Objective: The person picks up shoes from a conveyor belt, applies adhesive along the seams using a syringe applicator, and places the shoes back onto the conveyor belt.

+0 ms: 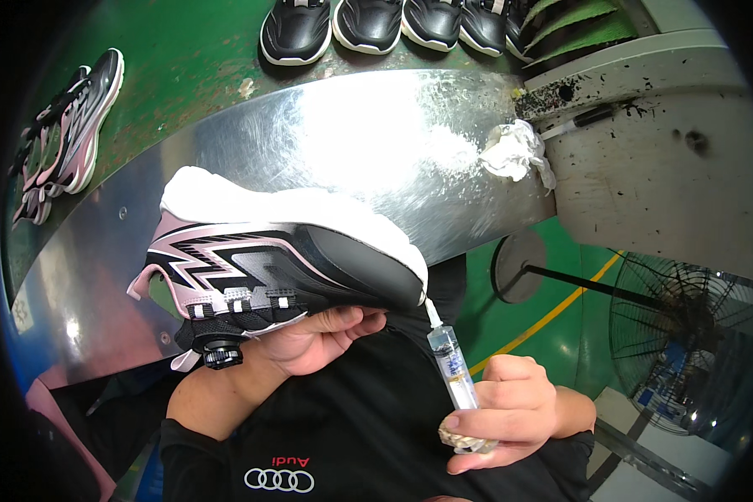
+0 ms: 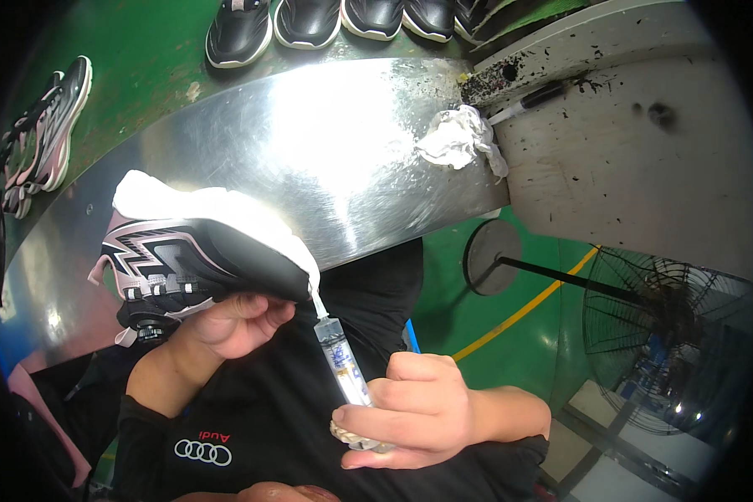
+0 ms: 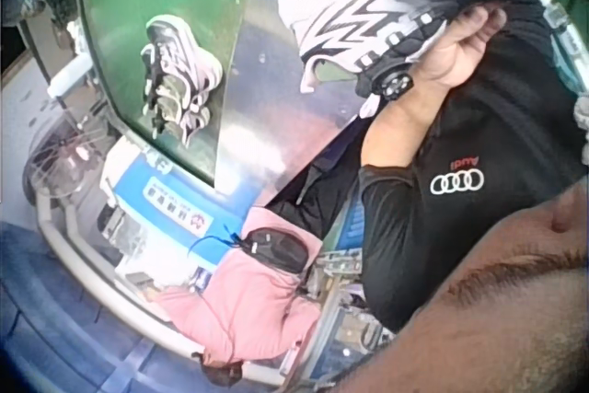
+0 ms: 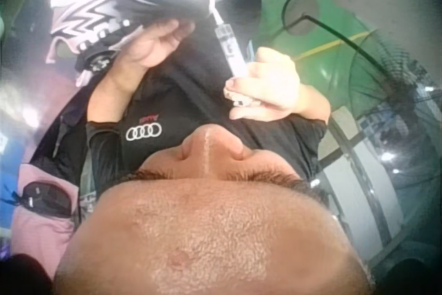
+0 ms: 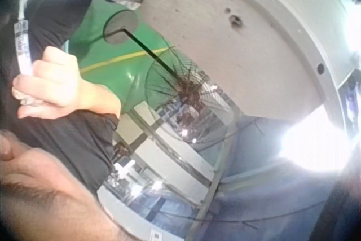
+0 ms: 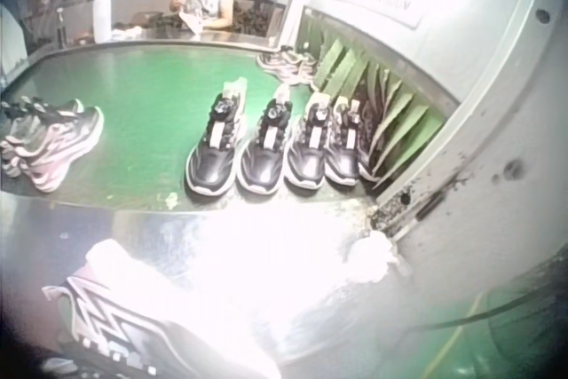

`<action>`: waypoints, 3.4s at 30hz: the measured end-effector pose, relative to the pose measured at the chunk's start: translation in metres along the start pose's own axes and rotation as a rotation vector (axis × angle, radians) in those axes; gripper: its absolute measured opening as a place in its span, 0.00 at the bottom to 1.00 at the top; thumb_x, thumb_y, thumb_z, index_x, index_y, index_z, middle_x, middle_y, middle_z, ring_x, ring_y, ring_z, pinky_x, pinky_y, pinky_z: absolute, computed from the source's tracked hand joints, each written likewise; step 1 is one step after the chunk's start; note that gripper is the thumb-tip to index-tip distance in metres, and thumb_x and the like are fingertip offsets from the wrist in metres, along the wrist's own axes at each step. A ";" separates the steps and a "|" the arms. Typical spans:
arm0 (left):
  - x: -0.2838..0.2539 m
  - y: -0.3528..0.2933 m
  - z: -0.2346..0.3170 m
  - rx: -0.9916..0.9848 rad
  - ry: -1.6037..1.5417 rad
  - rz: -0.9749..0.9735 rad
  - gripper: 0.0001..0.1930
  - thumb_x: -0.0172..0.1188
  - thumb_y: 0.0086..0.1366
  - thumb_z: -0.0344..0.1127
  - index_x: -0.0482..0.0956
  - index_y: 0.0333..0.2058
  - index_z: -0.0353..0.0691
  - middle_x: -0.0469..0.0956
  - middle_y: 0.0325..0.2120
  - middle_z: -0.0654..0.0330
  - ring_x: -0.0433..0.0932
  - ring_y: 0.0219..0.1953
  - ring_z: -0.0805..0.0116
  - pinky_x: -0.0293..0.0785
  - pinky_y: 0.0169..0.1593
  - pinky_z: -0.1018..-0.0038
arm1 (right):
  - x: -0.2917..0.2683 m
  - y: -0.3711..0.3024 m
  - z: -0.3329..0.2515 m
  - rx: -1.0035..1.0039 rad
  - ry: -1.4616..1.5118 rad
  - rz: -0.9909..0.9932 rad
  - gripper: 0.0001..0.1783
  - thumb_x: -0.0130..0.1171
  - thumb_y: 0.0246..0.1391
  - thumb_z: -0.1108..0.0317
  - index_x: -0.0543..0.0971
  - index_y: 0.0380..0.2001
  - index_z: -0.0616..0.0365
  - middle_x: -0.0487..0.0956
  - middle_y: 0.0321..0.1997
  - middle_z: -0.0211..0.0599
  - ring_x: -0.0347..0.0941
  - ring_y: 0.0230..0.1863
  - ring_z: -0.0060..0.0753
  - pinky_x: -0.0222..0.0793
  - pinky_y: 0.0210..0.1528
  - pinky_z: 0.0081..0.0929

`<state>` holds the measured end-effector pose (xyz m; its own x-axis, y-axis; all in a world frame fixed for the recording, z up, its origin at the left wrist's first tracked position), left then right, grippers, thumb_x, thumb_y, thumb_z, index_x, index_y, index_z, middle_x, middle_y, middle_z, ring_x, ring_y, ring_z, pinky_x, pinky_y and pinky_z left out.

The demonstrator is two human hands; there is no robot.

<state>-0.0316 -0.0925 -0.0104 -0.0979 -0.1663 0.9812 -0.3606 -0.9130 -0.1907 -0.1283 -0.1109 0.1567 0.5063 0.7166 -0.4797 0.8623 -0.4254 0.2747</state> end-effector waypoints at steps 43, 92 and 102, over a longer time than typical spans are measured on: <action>-0.008 -0.177 0.078 0.369 0.356 0.561 0.35 0.61 0.49 0.27 0.59 0.57 0.28 0.69 0.52 0.47 0.68 0.56 0.56 0.61 0.61 0.62 | -0.005 0.000 0.088 0.019 -0.264 0.165 0.28 0.68 0.35 0.56 0.75 0.39 0.62 0.75 0.29 0.38 0.64 0.24 0.37 0.57 0.27 0.27; -0.007 -0.083 0.234 0.589 0.841 0.382 0.26 0.50 0.57 0.35 0.63 0.54 0.31 0.73 0.47 0.46 0.77 0.46 0.54 0.75 0.51 0.59 | 0.094 0.105 0.157 0.352 1.266 0.258 0.51 0.58 0.38 0.79 0.44 0.65 0.56 0.64 0.52 0.41 0.61 0.55 0.32 0.55 0.61 0.31; -0.004 -0.083 0.233 0.563 0.785 0.369 0.25 0.49 0.58 0.30 0.60 0.53 0.24 0.71 0.47 0.40 0.74 0.49 0.51 0.71 0.55 0.56 | 0.098 0.108 0.155 0.346 1.278 0.226 0.50 0.60 0.39 0.80 0.46 0.64 0.57 0.65 0.51 0.39 0.61 0.54 0.30 0.56 0.60 0.29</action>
<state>0.2149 -0.1026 0.0081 -0.7648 -0.3658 0.5304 0.2812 -0.9302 -0.2361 0.0129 -0.1725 0.0102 0.4517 0.5414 0.7091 0.8094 -0.5830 -0.0705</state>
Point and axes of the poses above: each hand's wrist, its own y-axis towards the middle knuckle, its own x-axis out of the palm, z = x × y, the point moved 10 cm from there along y, towards the middle knuckle
